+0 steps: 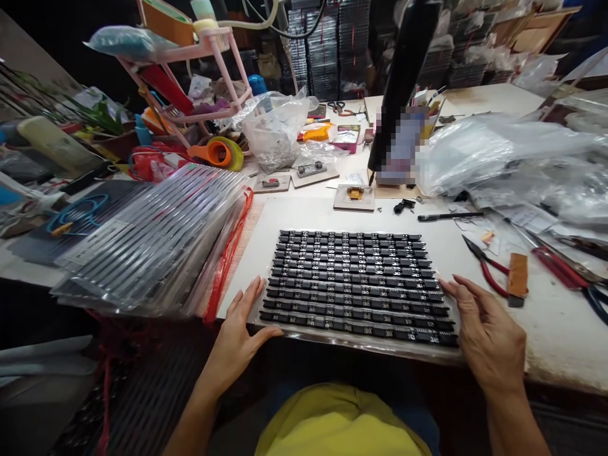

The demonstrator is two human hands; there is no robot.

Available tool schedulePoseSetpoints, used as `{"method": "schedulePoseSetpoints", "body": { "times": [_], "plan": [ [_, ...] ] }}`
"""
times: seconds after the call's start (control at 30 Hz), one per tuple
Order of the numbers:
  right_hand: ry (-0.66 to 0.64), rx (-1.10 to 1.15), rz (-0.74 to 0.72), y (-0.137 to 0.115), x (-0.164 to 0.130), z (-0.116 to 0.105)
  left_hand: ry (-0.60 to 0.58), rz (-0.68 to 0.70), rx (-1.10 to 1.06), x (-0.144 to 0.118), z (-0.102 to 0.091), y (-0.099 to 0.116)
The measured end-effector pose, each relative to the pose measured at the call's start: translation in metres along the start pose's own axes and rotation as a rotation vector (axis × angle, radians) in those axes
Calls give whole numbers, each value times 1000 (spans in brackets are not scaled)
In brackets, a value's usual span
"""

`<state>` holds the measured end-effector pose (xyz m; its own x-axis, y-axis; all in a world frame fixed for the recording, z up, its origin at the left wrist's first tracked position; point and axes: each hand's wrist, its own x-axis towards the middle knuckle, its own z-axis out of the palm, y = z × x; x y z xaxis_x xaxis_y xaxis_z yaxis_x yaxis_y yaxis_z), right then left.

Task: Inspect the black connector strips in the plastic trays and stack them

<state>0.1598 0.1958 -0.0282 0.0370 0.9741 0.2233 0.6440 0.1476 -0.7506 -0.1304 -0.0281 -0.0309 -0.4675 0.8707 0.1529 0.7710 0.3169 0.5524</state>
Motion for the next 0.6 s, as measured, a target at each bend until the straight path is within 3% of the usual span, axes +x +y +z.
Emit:
{"method": "schedulePoseSetpoints", "body": {
  "times": [0.17, 0.3, 0.4, 0.6],
  "plan": [
    [-79, 30, -32, 3, 3, 0, 49, 97, 66, 3, 7, -4],
    [-186, 40, -204, 9, 8, 0, 86, 120, 114, 8, 11, -4],
    [-191, 42, -269, 10, 9, 1, 94, 115, 132, 11, 13, -3],
    [-153, 85, -230, 10, 6, 3, 62, 79, 129, 12, 9, -2]
  ]
}}
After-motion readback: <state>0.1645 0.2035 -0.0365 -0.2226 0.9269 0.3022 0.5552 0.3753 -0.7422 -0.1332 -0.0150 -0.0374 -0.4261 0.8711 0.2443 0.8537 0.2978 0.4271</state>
